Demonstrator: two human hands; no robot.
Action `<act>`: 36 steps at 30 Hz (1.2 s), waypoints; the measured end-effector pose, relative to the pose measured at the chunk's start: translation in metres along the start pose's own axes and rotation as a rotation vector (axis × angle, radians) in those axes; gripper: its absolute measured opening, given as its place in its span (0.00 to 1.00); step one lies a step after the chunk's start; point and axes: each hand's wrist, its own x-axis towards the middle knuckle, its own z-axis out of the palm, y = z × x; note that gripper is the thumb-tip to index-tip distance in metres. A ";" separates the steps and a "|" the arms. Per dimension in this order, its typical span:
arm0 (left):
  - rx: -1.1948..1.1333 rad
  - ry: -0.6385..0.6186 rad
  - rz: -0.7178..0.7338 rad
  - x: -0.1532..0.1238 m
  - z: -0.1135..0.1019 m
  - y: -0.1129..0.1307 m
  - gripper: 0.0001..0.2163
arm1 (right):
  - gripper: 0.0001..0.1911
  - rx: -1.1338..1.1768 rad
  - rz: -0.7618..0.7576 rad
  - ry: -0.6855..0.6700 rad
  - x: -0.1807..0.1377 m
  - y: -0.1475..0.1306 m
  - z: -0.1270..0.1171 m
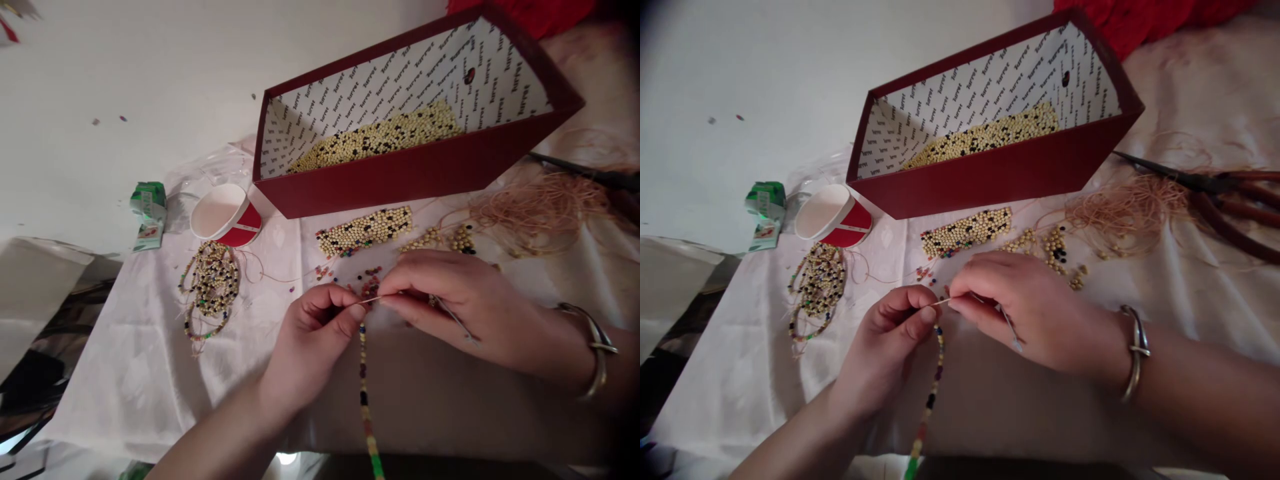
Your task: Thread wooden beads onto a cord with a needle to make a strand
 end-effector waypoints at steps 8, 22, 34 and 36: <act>-0.297 0.128 -0.129 0.001 -0.003 0.001 0.07 | 0.07 -0.053 0.053 0.047 0.001 0.004 -0.006; 0.077 0.067 0.089 -0.003 -0.002 0.000 0.08 | 0.07 -0.006 0.003 -0.033 -0.001 -0.002 0.000; -0.132 -0.150 -0.017 -0.006 0.008 -0.003 0.07 | 0.10 0.055 -0.028 -0.143 -0.005 -0.004 0.004; -0.100 -0.088 -0.040 -0.006 0.007 -0.001 0.05 | 0.10 0.057 -0.022 -0.136 -0.005 -0.005 0.003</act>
